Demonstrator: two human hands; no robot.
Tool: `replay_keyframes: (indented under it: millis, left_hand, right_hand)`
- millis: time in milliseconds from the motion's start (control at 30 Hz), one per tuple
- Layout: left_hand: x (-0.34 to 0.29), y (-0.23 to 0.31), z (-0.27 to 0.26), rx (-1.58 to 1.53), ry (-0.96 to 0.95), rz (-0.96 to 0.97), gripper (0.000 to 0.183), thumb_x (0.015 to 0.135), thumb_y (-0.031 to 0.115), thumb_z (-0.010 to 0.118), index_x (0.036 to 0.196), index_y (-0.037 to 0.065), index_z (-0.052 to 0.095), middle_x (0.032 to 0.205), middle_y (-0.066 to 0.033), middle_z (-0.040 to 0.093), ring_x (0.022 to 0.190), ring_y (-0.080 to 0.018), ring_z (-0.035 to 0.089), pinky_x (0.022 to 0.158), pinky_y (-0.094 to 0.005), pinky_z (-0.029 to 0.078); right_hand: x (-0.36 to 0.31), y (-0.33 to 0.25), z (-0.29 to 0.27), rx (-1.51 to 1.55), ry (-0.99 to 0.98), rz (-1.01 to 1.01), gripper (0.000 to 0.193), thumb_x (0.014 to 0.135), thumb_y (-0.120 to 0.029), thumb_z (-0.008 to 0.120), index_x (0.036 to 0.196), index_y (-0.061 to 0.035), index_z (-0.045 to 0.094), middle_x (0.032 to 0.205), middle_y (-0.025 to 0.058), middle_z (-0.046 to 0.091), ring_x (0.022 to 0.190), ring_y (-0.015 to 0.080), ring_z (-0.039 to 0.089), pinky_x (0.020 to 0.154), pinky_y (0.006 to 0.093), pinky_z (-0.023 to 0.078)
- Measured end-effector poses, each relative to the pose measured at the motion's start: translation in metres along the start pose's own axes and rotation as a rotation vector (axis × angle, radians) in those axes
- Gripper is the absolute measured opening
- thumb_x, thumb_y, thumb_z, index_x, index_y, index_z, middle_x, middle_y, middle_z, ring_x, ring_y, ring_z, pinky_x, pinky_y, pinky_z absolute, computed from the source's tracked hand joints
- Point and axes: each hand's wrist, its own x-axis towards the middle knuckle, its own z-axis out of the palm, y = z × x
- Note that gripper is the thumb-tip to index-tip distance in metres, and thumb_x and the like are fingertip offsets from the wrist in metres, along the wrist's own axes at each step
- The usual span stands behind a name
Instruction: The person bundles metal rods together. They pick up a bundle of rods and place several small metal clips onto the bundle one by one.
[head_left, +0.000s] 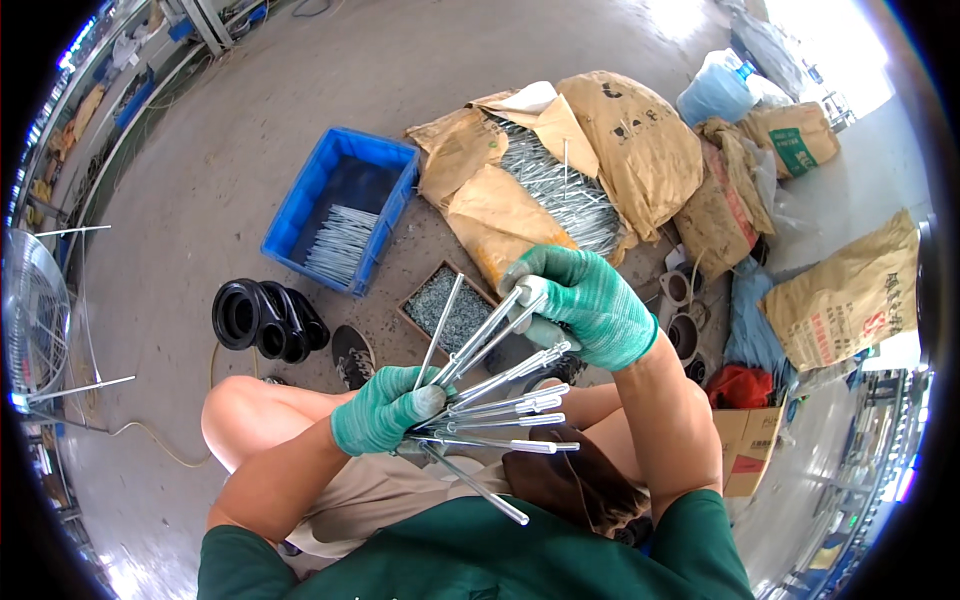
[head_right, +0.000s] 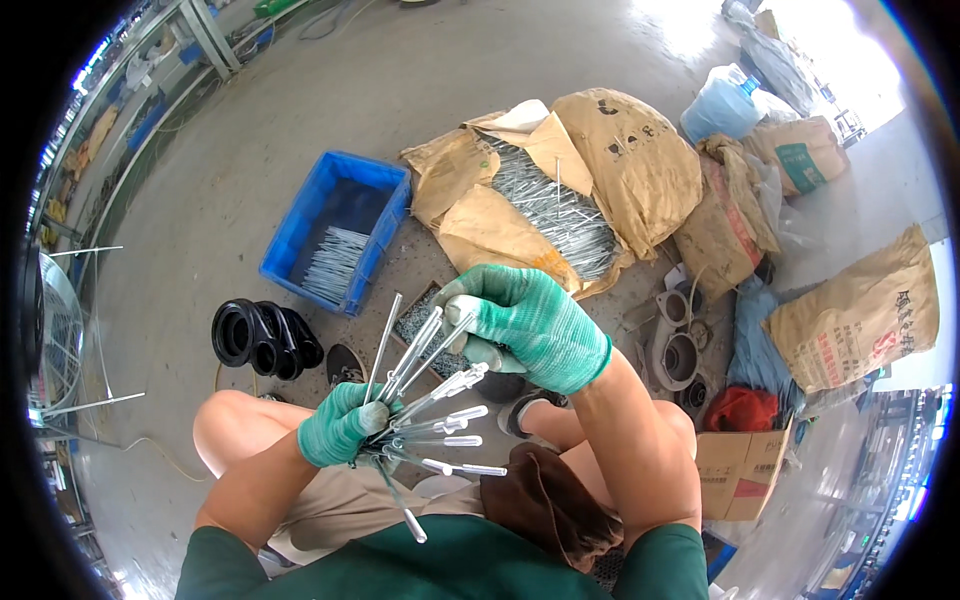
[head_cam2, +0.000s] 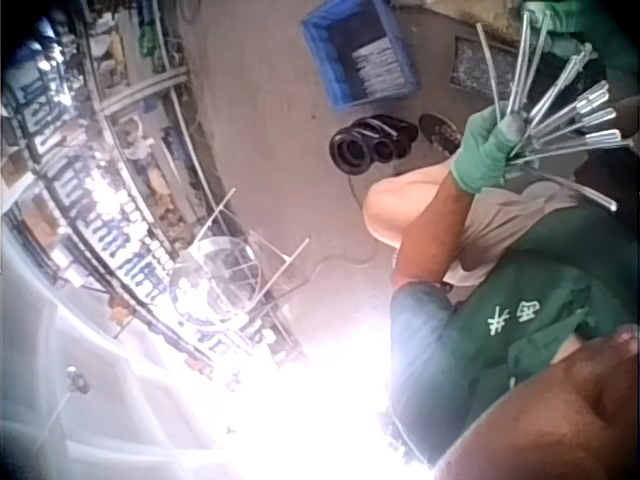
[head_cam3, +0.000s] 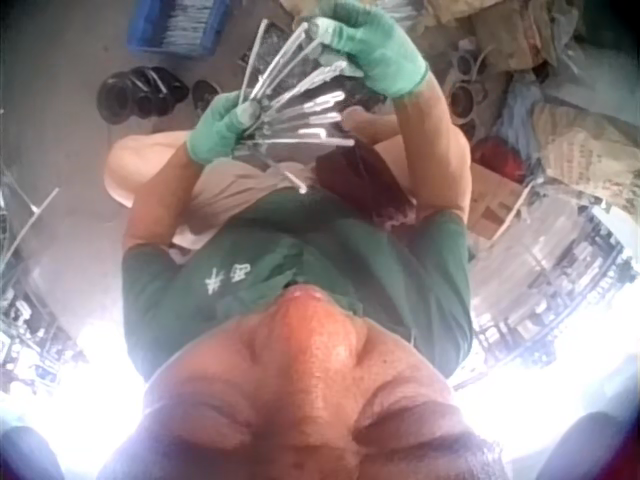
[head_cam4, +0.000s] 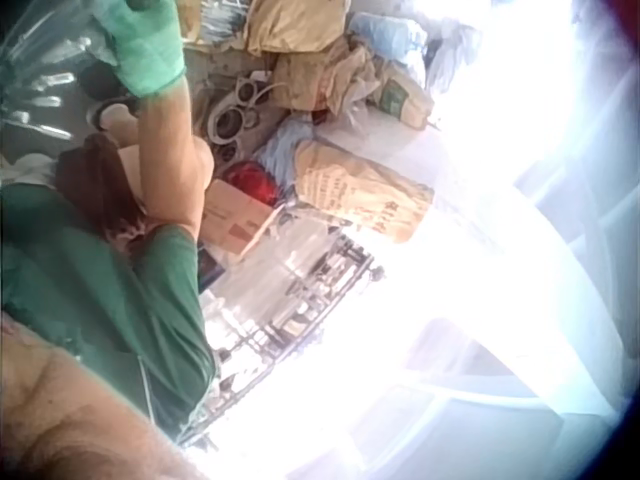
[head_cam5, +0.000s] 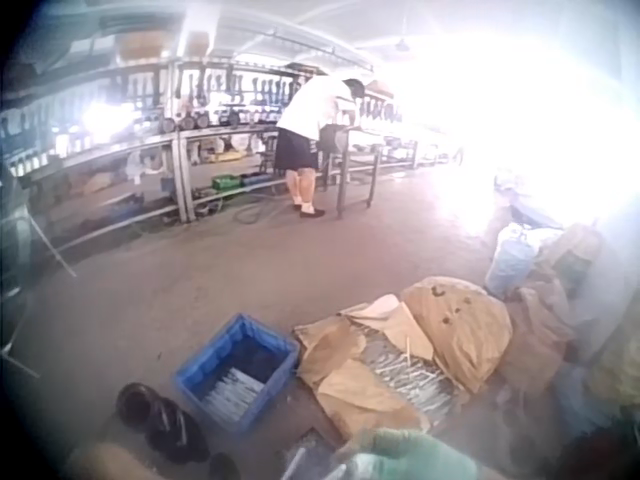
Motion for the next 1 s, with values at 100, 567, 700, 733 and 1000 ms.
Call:
replay_keyframes:
  millis: [100,567,700,733,1000]
  left_hand:
    - [0.002,-0.002,-0.001,0.014,0.014,0.012,0.040,0.092,0.039,0.068,0.105,0.002,0.065,0.079,-0.0060,0.067,0.067,-0.0133,0.066,0.056,-0.0264,0.052]
    - [0.001,0.003,0.003,0.026,-0.078,0.022,0.042,0.095,0.041,0.064,0.106,0.000,0.066,0.081,-0.0046,0.067,0.066,-0.0091,0.060,0.056,-0.0231,0.046]
    - [0.000,-0.001,0.001,0.083,-0.077,0.022,0.043,0.095,0.041,0.064,0.108,0.000,0.066,0.082,-0.0045,0.067,0.069,-0.0097,0.062,0.059,-0.0242,0.048]
    - [0.001,-0.002,0.001,0.082,-0.077,0.022,0.043,0.095,0.041,0.064,0.108,0.000,0.066,0.082,-0.0045,0.067,0.069,-0.0097,0.062,0.059,-0.0242,0.048]
    - [0.000,0.001,0.004,0.083,-0.120,0.054,0.043,0.095,0.041,0.064,0.106,-0.001,0.066,0.080,-0.0049,0.066,0.068,-0.0095,0.061,0.057,-0.0242,0.047]
  right_hand:
    - [0.001,0.005,0.001,-0.023,0.100,-0.042,0.031,0.095,-0.025,0.067,0.109,0.0025,0.064,0.068,0.0014,0.056,0.051,0.0057,0.044,0.046,0.0210,0.033]
    - [0.004,0.017,-0.002,0.215,-0.155,-0.141,0.024,0.092,-0.022,0.070,0.105,-0.0050,0.059,0.080,0.0033,0.063,0.052,0.0041,0.044,0.046,0.0198,0.034]
    - [0.001,0.009,-0.001,0.198,-0.162,0.012,0.024,0.093,-0.024,0.069,0.103,-0.0051,0.059,0.075,0.0013,0.059,0.050,0.0037,0.042,0.043,0.0193,0.030]
    - [0.000,0.010,0.002,0.178,-0.137,0.012,0.026,0.093,-0.028,0.069,0.103,-0.0056,0.059,0.073,-0.0002,0.056,0.051,0.0035,0.042,0.043,0.0191,0.028]
    - [0.009,0.021,-0.004,0.230,-0.022,0.030,0.030,0.096,-0.036,0.058,0.097,-0.0062,0.063,0.078,0.0048,0.061,0.052,0.0082,0.048,0.041,0.0199,0.031]
